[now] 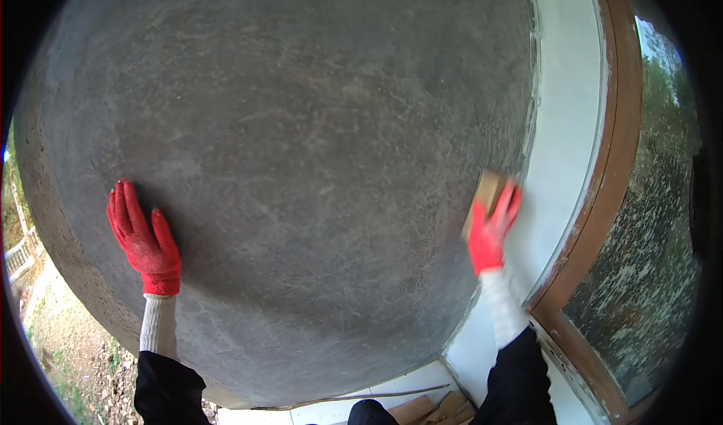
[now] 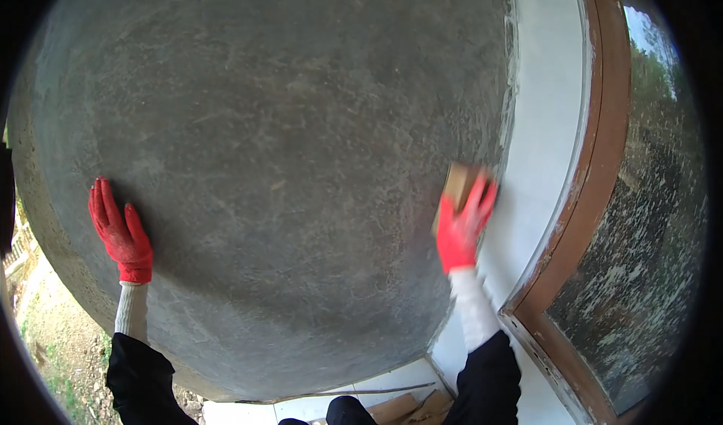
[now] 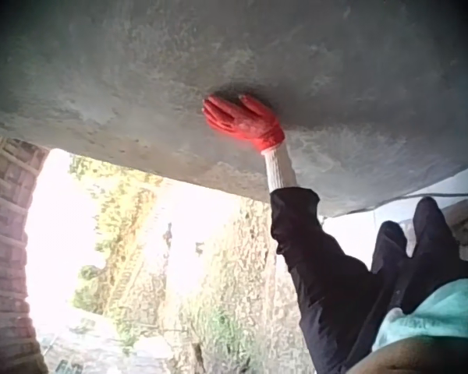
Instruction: The person sands a concrete wall using a sanding block held in their right hand while resting their left hand on the wall.
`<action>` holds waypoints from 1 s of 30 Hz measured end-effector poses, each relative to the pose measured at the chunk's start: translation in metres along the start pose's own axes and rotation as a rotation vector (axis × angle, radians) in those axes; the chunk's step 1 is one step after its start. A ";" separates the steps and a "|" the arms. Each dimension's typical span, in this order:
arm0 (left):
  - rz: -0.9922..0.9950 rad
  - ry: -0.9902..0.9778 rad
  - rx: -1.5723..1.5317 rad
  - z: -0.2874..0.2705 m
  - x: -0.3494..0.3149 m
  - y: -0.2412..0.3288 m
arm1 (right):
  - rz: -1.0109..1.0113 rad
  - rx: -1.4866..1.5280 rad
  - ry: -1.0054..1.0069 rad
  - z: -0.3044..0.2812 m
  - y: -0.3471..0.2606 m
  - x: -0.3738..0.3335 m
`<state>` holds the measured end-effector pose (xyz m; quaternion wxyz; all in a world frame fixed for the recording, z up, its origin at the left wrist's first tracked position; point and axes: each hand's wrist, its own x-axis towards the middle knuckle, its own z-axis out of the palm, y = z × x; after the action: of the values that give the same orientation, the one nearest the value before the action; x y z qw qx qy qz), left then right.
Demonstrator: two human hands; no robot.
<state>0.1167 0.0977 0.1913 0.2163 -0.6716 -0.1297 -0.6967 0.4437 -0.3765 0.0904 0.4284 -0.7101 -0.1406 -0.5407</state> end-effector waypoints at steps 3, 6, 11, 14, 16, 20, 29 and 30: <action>0.002 -0.002 0.001 0.000 -0.001 -0.002 | -0.160 0.112 0.095 -0.005 -0.043 0.143; 0.010 0.002 0.003 -0.001 0.000 -0.003 | -0.022 0.028 0.122 -0.001 -0.055 0.212; -0.004 -0.010 0.009 -0.001 0.001 -0.001 | -0.234 0.047 0.103 0.003 -0.017 0.078; -0.010 -0.018 0.009 -0.002 0.001 0.000 | 0.125 -0.013 -0.027 -0.002 -0.004 -0.085; -0.006 -0.014 0.009 -0.002 0.001 0.001 | -0.032 -0.017 0.000 -0.007 -0.002 -0.136; -0.016 -0.012 0.019 -0.002 0.002 0.002 | -0.024 0.003 -0.063 -0.009 -0.039 -0.054; -0.027 -0.022 0.008 -0.005 0.002 0.004 | -0.261 0.082 0.227 0.026 -0.178 0.165; -0.024 -0.021 0.002 -0.005 0.002 0.004 | -0.292 0.040 0.195 0.025 -0.174 0.134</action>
<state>0.1144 0.0916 0.1929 0.2073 -0.6770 -0.1404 -0.6921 0.3952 -0.2899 0.2876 0.3711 -0.6175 -0.2107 -0.6607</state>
